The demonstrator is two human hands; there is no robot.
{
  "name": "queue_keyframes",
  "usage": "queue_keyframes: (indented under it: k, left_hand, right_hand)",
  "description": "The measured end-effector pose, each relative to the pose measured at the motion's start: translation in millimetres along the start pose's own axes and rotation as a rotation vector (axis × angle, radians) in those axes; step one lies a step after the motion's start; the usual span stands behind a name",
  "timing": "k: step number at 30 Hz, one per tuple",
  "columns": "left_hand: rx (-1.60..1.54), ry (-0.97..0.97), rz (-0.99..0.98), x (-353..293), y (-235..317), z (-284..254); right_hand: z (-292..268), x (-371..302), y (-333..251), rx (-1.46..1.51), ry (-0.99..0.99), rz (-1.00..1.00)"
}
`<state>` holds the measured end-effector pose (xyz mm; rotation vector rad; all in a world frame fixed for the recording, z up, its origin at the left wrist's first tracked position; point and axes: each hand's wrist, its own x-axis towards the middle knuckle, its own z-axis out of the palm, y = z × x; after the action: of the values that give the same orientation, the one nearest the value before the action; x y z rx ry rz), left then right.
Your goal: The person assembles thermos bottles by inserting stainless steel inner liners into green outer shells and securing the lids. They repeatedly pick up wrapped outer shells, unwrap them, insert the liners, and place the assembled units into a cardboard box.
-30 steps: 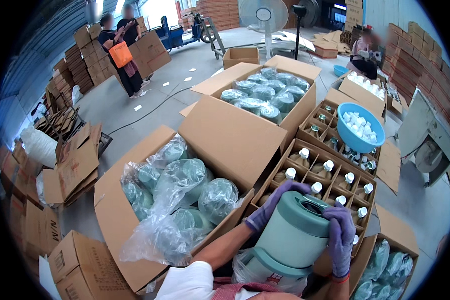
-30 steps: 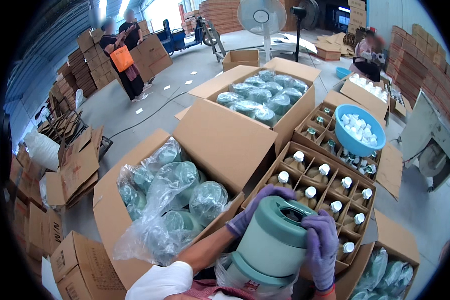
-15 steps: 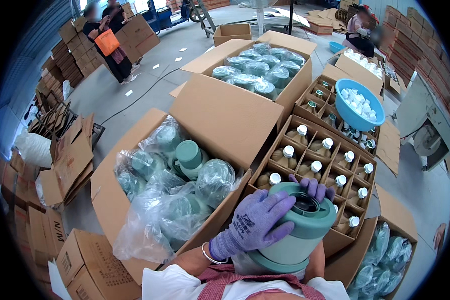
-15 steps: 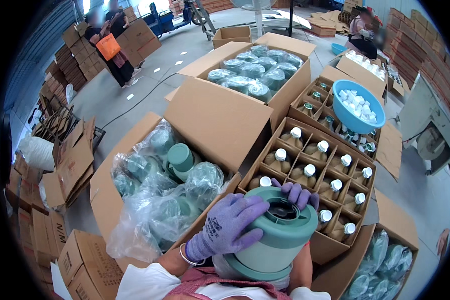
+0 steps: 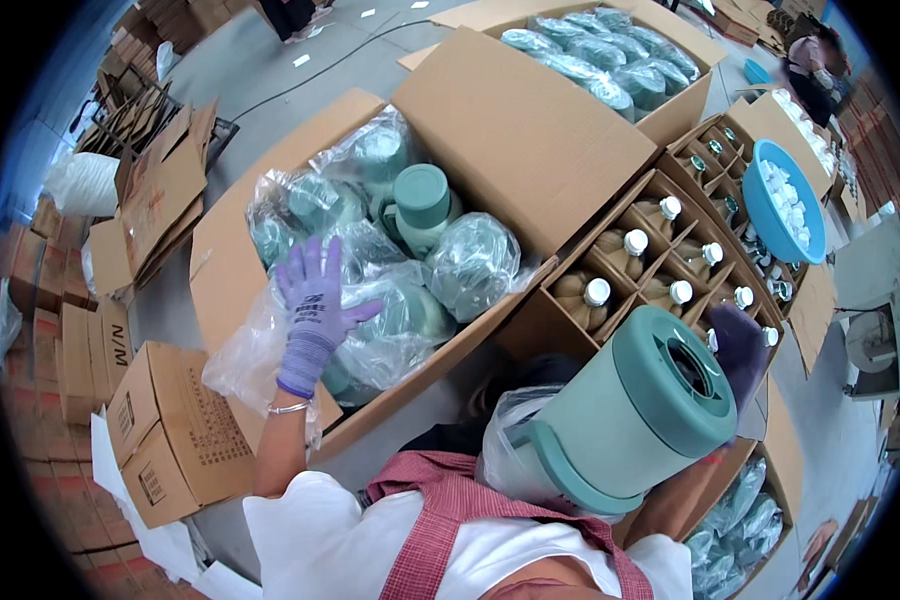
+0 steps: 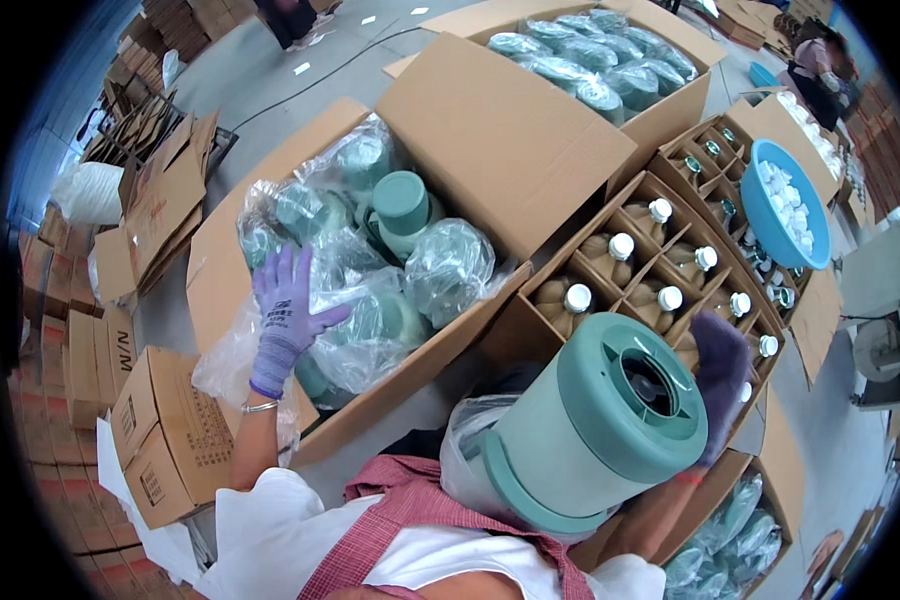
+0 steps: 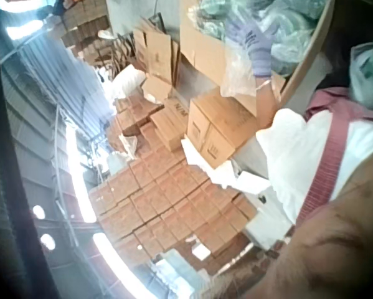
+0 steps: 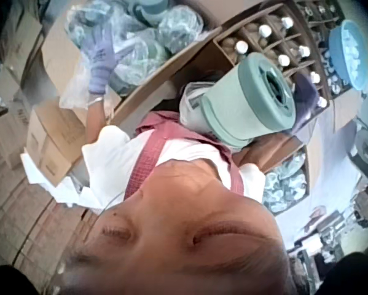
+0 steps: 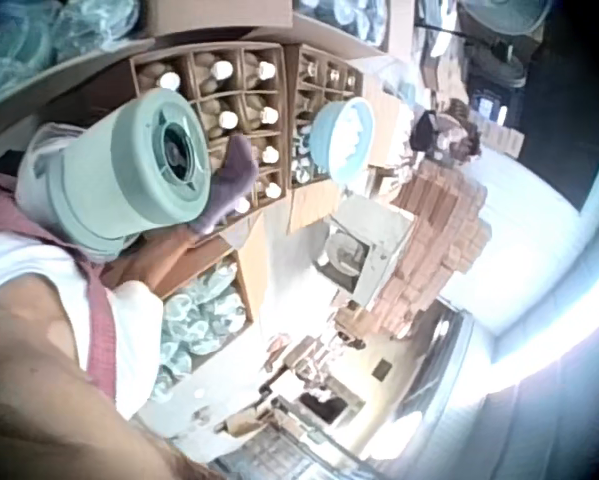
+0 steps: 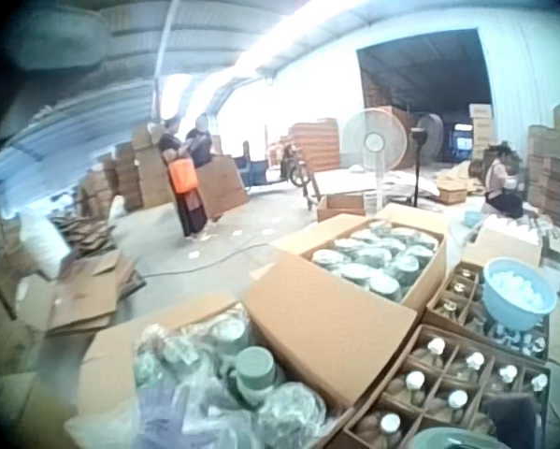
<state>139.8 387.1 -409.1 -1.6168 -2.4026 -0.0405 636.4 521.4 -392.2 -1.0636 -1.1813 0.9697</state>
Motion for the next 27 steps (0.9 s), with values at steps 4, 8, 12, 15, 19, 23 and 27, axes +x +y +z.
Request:
queue_keyframes:
  k: [4, 8, 12, 15, 19, 23, 27]
  left_hand:
    - [0.07, -0.232, -0.161, -1, -45, 22]
    - [-0.592, -0.433, -0.254, 42, -88, 77]
    - [-1.332, -0.154, 0.341, 99, 109, 9]
    - [-2.009, -0.782, 0.426, 79, 224, 33]
    - [-1.926, -1.182, 0.542, 57, 261, 22]
    - [-1.401, -0.615, 1.218, 1, 231, 113]
    - [-1.158, -0.945, 0.867, -14, 233, 160]
  right_hand:
    - [39, 12, -1, -0.118, -0.652, 0.068]
    - [72, 35, 85, 0.389, -0.907, 0.462]
    - [119, 24, 50, 0.279, -0.823, 0.465]
    - [116, 19, 34, 0.039, -0.912, 0.357]
    - [33, -5, 72, -0.421, -0.525, 0.197]
    - [-63, -82, 139, -1.01, -0.434, 0.198]
    - [-122, -170, 157, -1.158, -0.788, 0.629]
